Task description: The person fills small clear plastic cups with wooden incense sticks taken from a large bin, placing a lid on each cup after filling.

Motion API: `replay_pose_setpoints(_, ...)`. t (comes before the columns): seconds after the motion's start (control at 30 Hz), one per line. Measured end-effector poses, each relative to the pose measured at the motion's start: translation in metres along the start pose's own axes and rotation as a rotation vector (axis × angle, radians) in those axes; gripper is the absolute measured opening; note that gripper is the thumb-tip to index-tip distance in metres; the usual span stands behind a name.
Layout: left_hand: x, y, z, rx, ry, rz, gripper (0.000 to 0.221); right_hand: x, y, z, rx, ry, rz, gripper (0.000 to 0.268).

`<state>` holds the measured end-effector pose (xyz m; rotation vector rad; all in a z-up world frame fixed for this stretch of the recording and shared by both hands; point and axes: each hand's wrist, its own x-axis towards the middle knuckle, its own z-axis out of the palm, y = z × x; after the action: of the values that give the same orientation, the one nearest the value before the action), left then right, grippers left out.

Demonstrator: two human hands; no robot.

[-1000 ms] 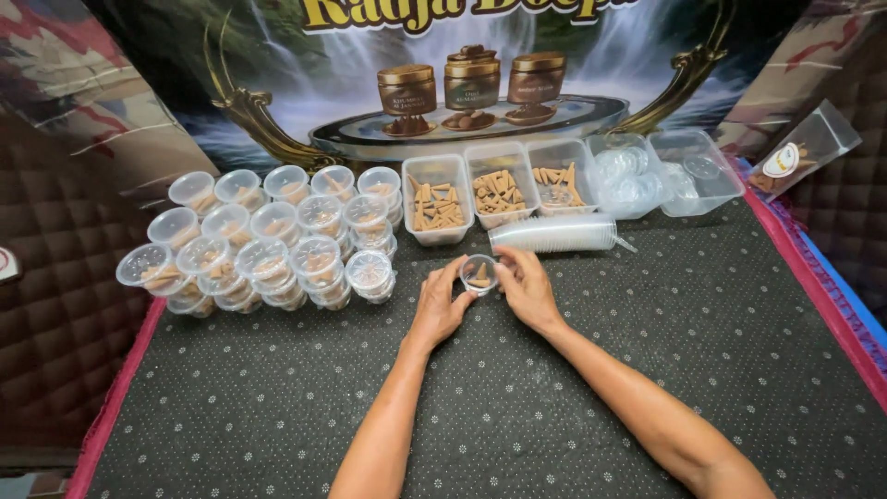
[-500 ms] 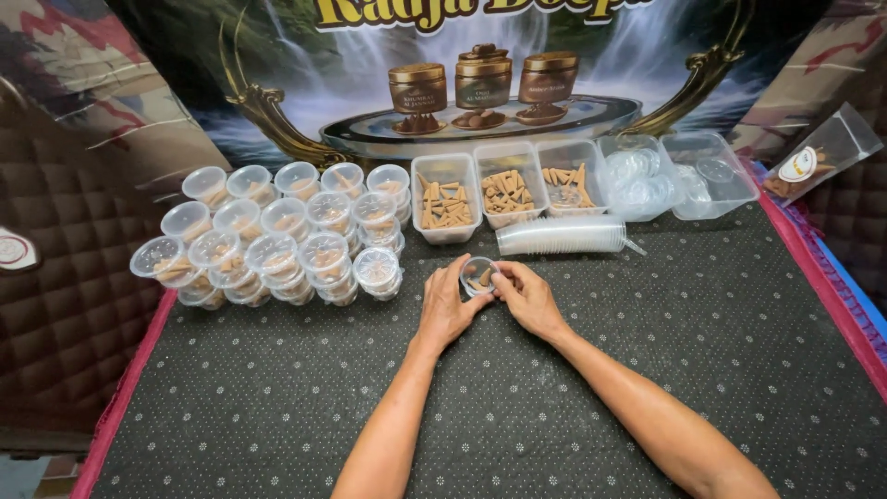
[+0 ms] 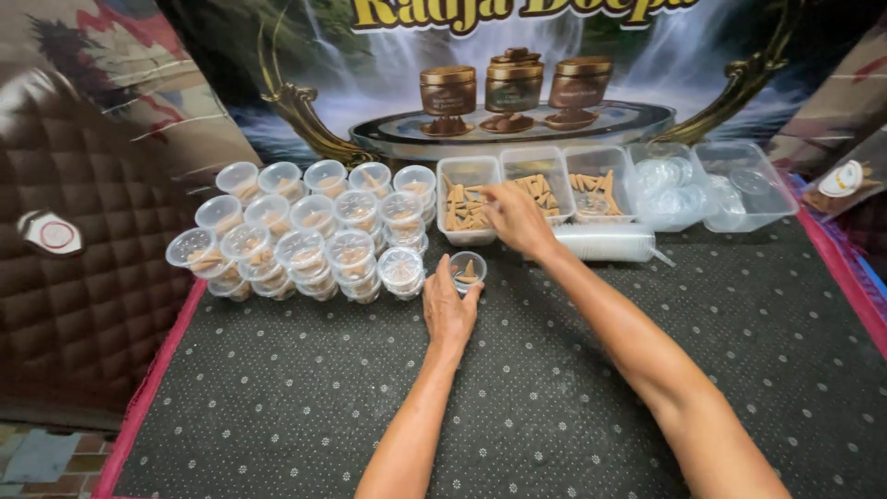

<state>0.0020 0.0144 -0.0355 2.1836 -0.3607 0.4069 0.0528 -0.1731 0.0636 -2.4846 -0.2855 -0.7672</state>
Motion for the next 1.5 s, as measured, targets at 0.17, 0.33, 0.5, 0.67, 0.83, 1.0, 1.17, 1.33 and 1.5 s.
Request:
replay_pose_setpoints(0.17,-0.001,0.005,-0.005,-0.005,0.034,-0.002,0.087,0.061,0.084,0.085,-0.206,-0.330,0.106,0.020)
replay_pose_setpoints(0.33,0.002,0.012,-0.011,-0.007,0.028,-0.018,0.088,0.077,0.090,0.119,-0.304,-0.358,0.076,0.012)
replay_pose_setpoints(0.5,0.002,0.015,-0.014,0.010,-0.027,-0.063,0.085,0.081,0.091,0.136,-0.280,-0.531,0.254,0.029)
replay_pose_setpoints(0.67,0.005,0.021,-0.021,0.014,-0.078,-0.098,0.083,0.087,0.116,0.150,-0.288,-0.522,0.325,0.032)
replay_pose_setpoints(0.83,0.005,0.023,-0.024,0.013,-0.089,-0.086,0.083,0.090,0.082,0.116,-0.219,-0.564,0.424,0.034)
replay_pose_setpoints(1.0,0.004,0.019,-0.020,0.022,-0.107,-0.095,0.083,0.092,0.080,0.111,-0.101,-0.493,0.379,0.018)
replay_pose_setpoints(1.17,0.008,0.024,-0.022,-0.003,-0.123,-0.084,0.082,0.092,0.072,0.103,-0.132,-0.448,0.309,0.024)
replay_pose_setpoints(1.33,0.006,0.018,-0.019,-0.022,-0.137,-0.069,0.079,0.071,0.043,0.049,-0.088,-0.323,0.243,0.020)
replay_pose_setpoints(1.5,0.003,0.008,-0.011,-0.050,-0.190,-0.052,0.073,0.008,-0.041,-0.036,0.197,-0.231,0.245,0.029)
